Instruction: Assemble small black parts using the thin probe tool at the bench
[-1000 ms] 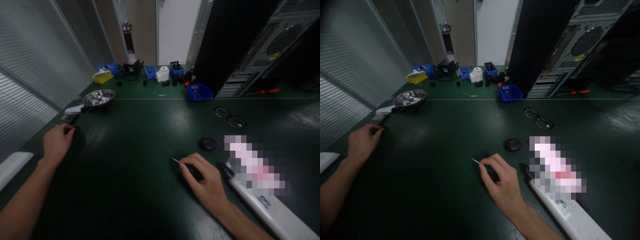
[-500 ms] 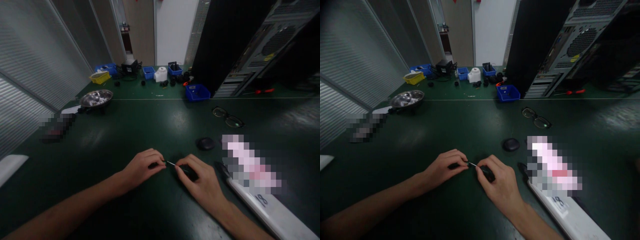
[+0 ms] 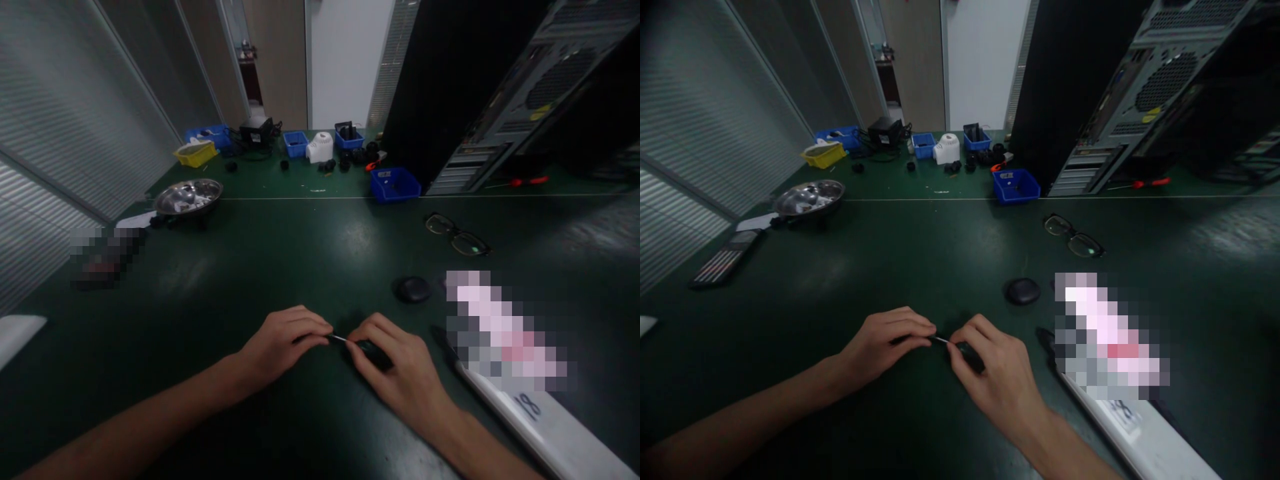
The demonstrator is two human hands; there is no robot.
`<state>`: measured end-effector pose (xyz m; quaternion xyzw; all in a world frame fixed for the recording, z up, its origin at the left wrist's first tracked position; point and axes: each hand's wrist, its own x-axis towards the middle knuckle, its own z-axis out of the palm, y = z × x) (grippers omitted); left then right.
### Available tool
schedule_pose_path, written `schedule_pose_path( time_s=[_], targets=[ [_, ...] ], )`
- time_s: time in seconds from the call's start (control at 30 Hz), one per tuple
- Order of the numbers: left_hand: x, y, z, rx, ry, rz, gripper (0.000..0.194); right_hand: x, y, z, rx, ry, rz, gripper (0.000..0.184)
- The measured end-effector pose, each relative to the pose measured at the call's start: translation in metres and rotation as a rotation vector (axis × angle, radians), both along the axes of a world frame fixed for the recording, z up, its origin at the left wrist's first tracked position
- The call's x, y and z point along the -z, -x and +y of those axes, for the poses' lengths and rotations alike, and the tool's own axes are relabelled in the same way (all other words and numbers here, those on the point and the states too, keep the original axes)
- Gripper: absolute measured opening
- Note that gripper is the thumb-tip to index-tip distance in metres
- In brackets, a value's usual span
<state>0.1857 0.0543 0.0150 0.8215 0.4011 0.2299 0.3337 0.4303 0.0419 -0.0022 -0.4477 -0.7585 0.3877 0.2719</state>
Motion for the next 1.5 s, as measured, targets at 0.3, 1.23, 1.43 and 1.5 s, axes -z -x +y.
schedule_pose_path(
  time_s=[0.3, 1.23, 1.43, 1.5],
  targets=[
    [0.003, 0.0, -0.007, 0.095, -0.098, 0.042, 0.023, 0.001, 0.002, -0.002, -0.042, -0.024, -0.079, 0.015],
    [-0.01, -0.023, -0.002, 0.025, 0.027, 0.201, 0.024, 0.009, -0.006, 0.009, 0.239, -0.142, -0.367, 0.019],
    [-0.01, -0.049, 0.003, -0.006, 0.045, 0.254, 0.023, 0.008, -0.006, 0.007, 0.282, -0.123, -0.267, 0.02],
    [-0.011, -0.047, 0.005, -0.039, 0.094, 0.23, 0.023, 0.008, -0.006, 0.007, 0.279, -0.109, -0.237, 0.02]
  ],
)
